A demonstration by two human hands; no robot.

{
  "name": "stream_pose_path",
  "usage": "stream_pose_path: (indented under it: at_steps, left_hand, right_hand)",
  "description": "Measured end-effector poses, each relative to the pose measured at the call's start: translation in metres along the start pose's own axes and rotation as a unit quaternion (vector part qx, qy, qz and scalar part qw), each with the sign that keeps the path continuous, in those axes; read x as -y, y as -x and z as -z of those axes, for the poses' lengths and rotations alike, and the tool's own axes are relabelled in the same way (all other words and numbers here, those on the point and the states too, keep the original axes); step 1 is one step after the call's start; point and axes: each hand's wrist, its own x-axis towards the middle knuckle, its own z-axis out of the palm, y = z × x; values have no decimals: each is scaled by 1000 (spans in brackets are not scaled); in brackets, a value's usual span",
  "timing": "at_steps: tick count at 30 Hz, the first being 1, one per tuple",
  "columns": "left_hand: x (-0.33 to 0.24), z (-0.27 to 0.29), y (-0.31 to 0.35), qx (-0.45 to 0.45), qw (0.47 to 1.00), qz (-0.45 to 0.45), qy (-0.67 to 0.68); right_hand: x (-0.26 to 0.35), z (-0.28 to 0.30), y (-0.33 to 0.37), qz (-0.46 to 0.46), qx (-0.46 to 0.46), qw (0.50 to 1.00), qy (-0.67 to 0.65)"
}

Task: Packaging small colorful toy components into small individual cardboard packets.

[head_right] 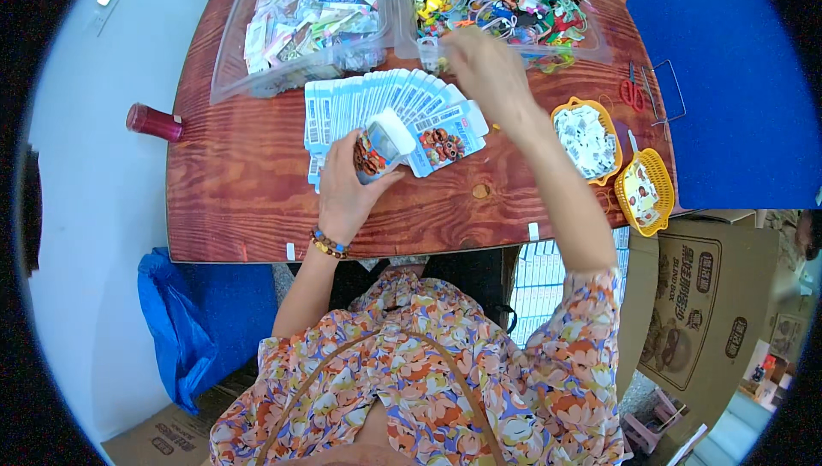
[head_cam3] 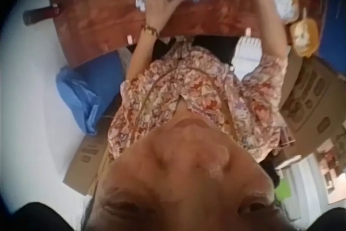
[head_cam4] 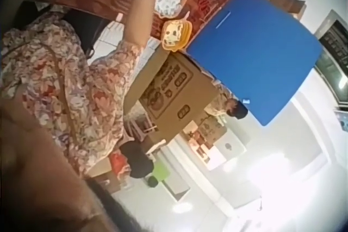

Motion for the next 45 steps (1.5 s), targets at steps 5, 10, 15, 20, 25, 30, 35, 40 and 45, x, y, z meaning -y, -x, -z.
stream_pose_path:
  at_steps: [5,10,15,20,25,30,35,40,45]
  left_hand:
    - [-4,-4,2,51,998,1,46]
    - [-4,5,-10,57,997,37,43]
    - [0,3,-25,29,999,9,45]
    - [-1,-6,-30,37,998,10,56]
    - [6,-10,-36,6,998,-4,60]
    - [8,-15,-46,-5,1000,-10,28]
    - [-6,-22,-49,-8,999,-29,20]
    - [1,-23,-43,1,1000,-8,14]
    - [9,-15,-35,7,1000,12,-8]
  right_hand:
    - [-53,-34,-89,-88,168,963,193]
    - [-65,-65,-112,-134,248,918,280]
    - [-67,-56,-109,-169,285,917,222]
    - [-69,-54,-107,-145,272,928,209]
    - [-85,-20,-95,-167,194,966,-30]
    - [-19,10,-51,-101,171,936,-291]
    - [34,2,-8,-6,206,976,-76]
    - [34,-1,-4,-22,175,983,-41]
    - [-21,20,-35,-77,14,993,86]
